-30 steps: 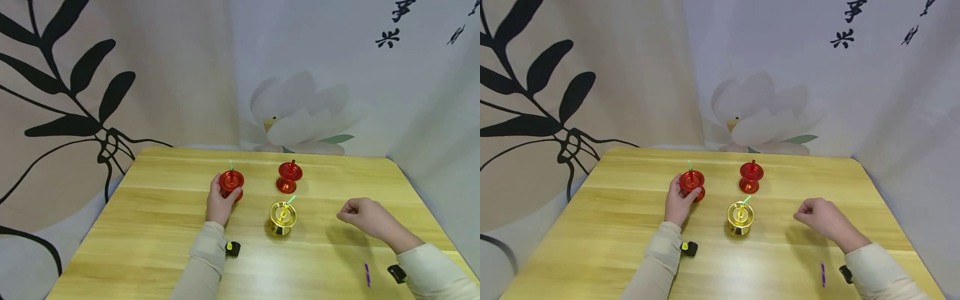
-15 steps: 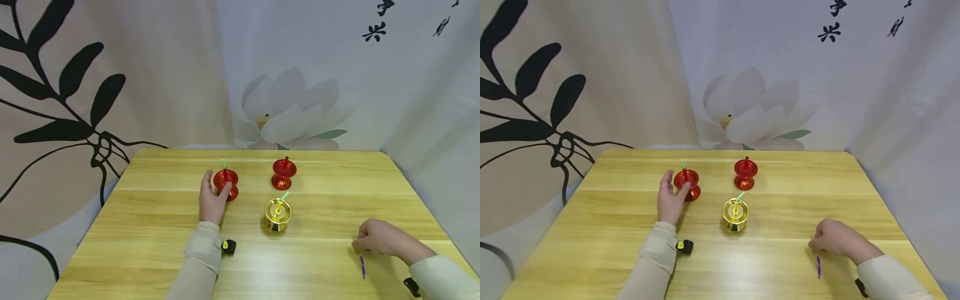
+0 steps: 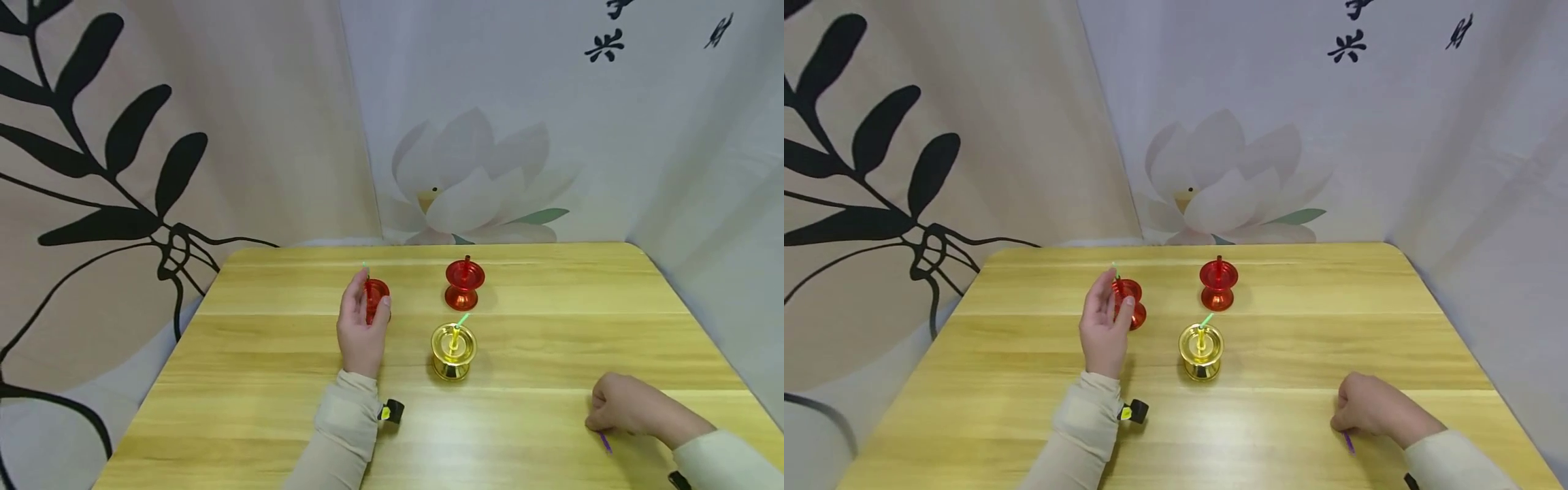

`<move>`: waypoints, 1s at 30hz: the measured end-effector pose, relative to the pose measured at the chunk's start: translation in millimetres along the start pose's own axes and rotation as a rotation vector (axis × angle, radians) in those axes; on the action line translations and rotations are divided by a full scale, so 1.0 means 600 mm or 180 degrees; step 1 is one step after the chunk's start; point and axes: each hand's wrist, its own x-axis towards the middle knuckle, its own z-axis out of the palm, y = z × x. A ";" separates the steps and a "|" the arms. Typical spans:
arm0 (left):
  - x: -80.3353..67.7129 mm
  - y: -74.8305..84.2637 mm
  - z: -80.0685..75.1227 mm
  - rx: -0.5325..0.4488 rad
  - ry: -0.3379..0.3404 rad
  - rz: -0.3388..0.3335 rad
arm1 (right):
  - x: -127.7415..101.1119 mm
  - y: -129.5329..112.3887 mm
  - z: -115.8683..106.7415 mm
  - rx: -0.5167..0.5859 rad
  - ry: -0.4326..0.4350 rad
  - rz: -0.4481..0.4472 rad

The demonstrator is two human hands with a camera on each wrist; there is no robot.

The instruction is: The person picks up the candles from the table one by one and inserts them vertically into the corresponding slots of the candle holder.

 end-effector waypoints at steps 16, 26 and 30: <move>0.010 -0.052 0.080 0.0262 -0.0881 -0.0588 | 0.035 -0.048 -0.021 0.0001 0.0561 -0.0222; 0.021 -0.092 0.080 0.0364 -0.1260 -0.1254 | 0.094 -0.124 -0.035 0.0083 0.1512 -0.0287; 0.019 -0.103 0.087 0.0394 -0.1503 -0.1331 | 0.114 -0.151 -0.053 0.0063 0.1830 -0.0417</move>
